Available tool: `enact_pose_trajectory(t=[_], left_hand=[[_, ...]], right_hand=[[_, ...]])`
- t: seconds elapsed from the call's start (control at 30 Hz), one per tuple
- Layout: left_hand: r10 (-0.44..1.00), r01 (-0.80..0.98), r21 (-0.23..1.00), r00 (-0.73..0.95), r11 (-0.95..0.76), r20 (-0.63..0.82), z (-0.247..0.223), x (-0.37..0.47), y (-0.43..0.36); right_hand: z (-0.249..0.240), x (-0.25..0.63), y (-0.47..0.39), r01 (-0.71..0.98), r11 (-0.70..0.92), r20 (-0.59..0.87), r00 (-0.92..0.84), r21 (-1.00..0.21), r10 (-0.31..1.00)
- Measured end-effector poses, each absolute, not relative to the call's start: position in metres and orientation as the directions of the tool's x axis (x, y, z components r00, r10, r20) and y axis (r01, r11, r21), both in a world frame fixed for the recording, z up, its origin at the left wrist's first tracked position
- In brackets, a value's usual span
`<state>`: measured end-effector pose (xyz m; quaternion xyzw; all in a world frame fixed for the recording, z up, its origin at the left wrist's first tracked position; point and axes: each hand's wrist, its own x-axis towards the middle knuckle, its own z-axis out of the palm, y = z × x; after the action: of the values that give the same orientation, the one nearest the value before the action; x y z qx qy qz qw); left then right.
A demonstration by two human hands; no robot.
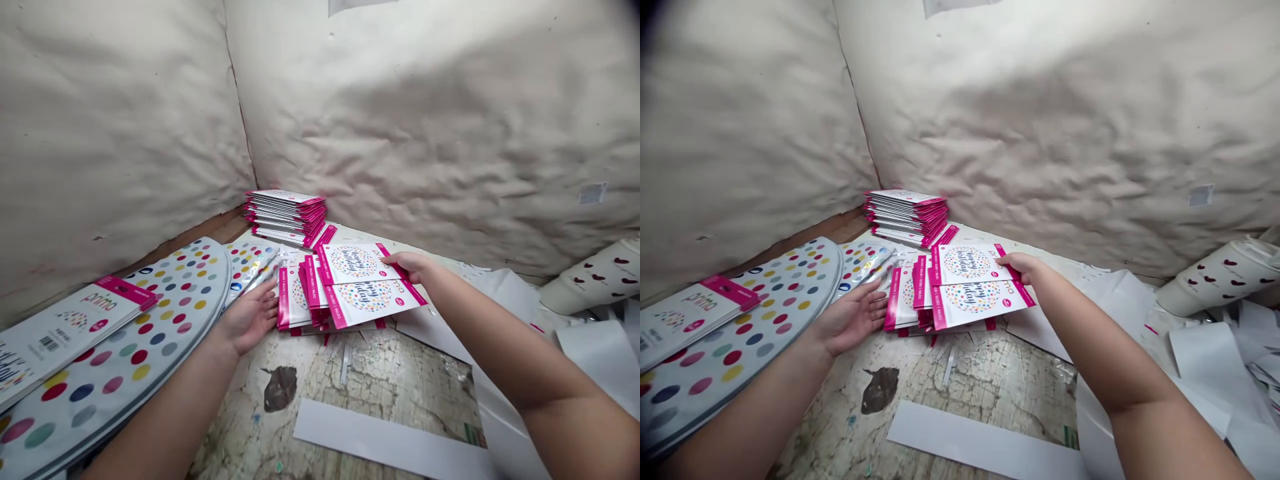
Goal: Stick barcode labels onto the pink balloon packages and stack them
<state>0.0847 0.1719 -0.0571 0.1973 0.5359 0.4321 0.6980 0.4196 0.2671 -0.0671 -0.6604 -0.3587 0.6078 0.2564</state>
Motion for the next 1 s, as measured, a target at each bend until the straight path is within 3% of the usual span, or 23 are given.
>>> enact_pose_trajectory(t=[0.1,0.27,0.43,0.53,0.67,0.83,0.9,1.0], left_hand=[[0.804,-0.350,0.732,0.127,0.584,-0.581,-0.054,0.097,0.180],[0.810,-0.387,0.712,0.268,0.586,-0.521,-0.057,0.110,0.183],[0.835,-0.216,0.809,0.196,0.548,-0.514,-0.067,0.107,0.178],[0.885,-0.215,0.859,0.117,0.465,-0.450,-0.077,0.106,0.168],[0.978,-0.291,0.934,0.073,0.208,-0.195,-0.089,0.102,0.152],[0.969,-0.184,0.951,-0.031,-0.248,0.247,-0.090,0.081,0.147],[0.951,-0.130,0.943,-0.025,-0.307,0.307,-0.089,0.072,0.146],[0.981,-0.079,0.980,0.045,-0.184,0.188,-0.085,0.064,0.136]], right_hand=[[-0.070,0.398,0.255,0.157,-0.666,-0.673,0.003,-0.730,0.739],[-0.074,0.368,0.252,0.126,-0.639,-0.642,0.027,-0.758,0.766],[-0.079,0.366,0.246,0.110,-0.643,-0.646,0.018,-0.758,0.763],[-0.077,0.369,0.234,0.081,-0.611,-0.616,-0.054,-0.787,0.786],[-0.063,0.366,0.213,-0.027,-0.452,-0.440,-0.180,-0.892,0.880],[-0.045,0.362,0.194,-0.220,0.019,0.082,-0.282,-0.975,0.956],[-0.047,0.364,0.188,-0.222,0.114,0.172,-0.262,-0.968,0.950],[-0.058,0.369,0.179,-0.176,0.092,0.138,-0.274,-0.980,0.952]])
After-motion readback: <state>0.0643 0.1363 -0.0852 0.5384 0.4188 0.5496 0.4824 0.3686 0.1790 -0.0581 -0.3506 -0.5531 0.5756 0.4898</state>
